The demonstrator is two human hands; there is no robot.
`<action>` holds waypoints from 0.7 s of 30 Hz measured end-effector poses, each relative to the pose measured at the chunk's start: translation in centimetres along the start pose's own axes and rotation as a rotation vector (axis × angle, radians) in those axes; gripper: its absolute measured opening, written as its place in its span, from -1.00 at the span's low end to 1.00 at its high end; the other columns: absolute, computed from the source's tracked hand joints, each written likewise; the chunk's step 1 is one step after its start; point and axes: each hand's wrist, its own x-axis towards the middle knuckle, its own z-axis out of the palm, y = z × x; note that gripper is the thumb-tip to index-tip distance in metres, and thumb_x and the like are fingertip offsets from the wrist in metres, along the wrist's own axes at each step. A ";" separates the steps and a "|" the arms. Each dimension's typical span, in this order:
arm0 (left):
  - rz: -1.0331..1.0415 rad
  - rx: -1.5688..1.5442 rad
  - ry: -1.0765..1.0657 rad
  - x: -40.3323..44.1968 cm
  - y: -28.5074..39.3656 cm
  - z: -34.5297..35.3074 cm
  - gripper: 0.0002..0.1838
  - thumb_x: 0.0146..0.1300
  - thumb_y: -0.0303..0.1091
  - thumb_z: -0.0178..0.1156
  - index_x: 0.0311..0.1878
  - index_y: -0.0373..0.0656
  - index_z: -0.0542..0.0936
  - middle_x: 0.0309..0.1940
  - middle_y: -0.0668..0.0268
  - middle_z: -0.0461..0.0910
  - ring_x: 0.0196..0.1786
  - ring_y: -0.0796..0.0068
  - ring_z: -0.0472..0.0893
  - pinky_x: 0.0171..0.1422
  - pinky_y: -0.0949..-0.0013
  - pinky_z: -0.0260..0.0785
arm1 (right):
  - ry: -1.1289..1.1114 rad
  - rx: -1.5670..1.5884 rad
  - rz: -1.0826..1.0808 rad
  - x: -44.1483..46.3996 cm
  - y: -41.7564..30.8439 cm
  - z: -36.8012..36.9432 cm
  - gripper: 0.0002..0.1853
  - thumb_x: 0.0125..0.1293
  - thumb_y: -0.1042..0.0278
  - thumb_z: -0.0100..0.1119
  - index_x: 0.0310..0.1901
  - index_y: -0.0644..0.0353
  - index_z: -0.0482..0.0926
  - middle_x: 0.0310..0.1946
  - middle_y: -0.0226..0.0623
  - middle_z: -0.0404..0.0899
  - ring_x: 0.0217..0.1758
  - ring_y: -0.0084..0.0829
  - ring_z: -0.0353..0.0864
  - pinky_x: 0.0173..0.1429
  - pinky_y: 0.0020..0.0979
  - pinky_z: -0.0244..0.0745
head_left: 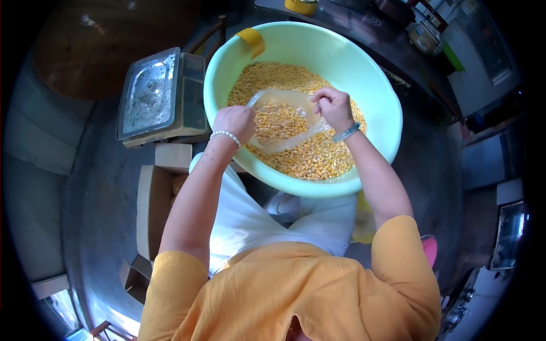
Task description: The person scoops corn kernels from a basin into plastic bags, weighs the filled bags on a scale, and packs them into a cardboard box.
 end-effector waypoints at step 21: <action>-0.017 0.015 0.000 -0.1 0.3 -0.3 -0.75 0.13 -0.20 0.18 -0.16 -0.06 0.66 -0.34 0.14 0.65 -0.21 0.20 0.62 -0.04 0.22 0.43 | -0.482 -0.783 0.566 -4.3 8.5 2.9 -0.63 0.31 0.24 -0.11 0.04 0.26 0.46 0.05 0.06 0.49 0.09 -0.06 0.51 0.12 -0.15 0.45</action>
